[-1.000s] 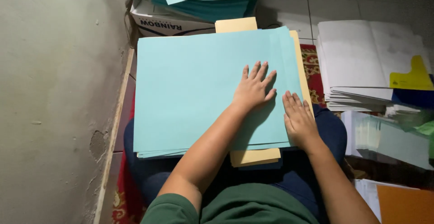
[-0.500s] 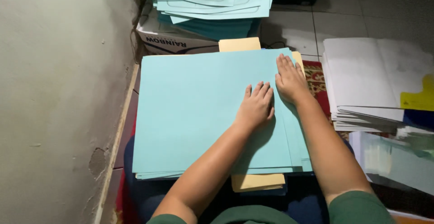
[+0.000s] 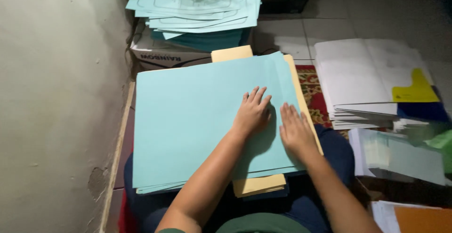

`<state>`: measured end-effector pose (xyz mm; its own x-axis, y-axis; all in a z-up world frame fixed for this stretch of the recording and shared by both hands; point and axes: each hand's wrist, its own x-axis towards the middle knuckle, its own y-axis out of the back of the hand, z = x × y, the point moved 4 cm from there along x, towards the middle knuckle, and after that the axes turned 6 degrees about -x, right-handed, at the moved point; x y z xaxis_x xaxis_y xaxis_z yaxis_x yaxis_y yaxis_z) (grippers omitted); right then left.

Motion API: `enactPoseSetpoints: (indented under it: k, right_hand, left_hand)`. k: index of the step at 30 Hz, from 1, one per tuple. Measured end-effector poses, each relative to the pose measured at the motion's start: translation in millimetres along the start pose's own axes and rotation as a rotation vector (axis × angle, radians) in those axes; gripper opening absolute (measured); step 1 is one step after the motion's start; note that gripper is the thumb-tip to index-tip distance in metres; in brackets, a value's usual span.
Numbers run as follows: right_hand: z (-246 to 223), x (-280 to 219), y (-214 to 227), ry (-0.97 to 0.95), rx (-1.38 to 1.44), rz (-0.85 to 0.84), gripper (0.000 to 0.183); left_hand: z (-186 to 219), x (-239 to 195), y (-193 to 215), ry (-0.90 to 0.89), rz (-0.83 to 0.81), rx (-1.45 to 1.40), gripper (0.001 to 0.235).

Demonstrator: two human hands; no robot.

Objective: Stacking and smoothing light blue paper folders into a neat pile

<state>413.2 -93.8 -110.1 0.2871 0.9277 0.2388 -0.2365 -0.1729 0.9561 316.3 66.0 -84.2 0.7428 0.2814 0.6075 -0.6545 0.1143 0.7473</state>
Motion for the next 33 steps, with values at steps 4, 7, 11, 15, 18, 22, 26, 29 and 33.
enactPoseSetpoints:
  k: [4, 7, 11, 15, 18, 22, 26, 29, 33]
  right_hand:
    - [-14.4, -48.8, 17.4, -0.016, -0.05, 0.014, 0.069]
    - [-23.7, -64.5, 37.4, -0.03, 0.029, -0.021, 0.067]
    - [-25.8, -66.9, 40.9, -0.029, 0.058, -0.027, 0.066]
    - [-29.6, -68.6, 54.8, -0.039, 0.116, -0.004, 0.067]
    - [-33.4, -83.4, 47.1, -0.028, 0.08, 0.034, 0.071]
    - [-41.2, -85.7, 66.7, -0.036, 0.05, 0.036, 0.073]
    - [-39.2, -76.9, 76.3, -0.172, 0.069, -0.096, 0.068]
    - [-26.6, -66.4, 79.7, -0.345, 0.297, -0.222, 0.061]
    - [-0.2, -58.0, 50.7, -0.504, 0.514, -0.367, 0.066]
  left_hand:
    - [18.3, 5.7, 7.5, -0.186, -0.13, -0.072, 0.048]
    - [9.4, 15.2, -14.4, -0.103, -0.344, -0.061, 0.067]
    - [-21.3, 49.0, -48.4, 0.07, -0.424, 0.023, 0.069]
    - [-55.8, 73.5, -99.2, 0.157, -0.339, 0.096, 0.068]
    - [-48.2, 74.1, -91.9, 0.192, -0.384, 0.106, 0.066]
    - [-27.1, 51.1, -65.8, 0.145, -0.375, 0.093, 0.066]
    - [-7.0, 18.4, -41.3, 0.053, -0.318, 0.064, 0.066]
    - [8.6, -9.1, -23.1, 0.03, -0.369, 0.05, 0.065]
    - [32.9, -47.6, 16.2, 0.039, -0.526, -0.041, 0.062]
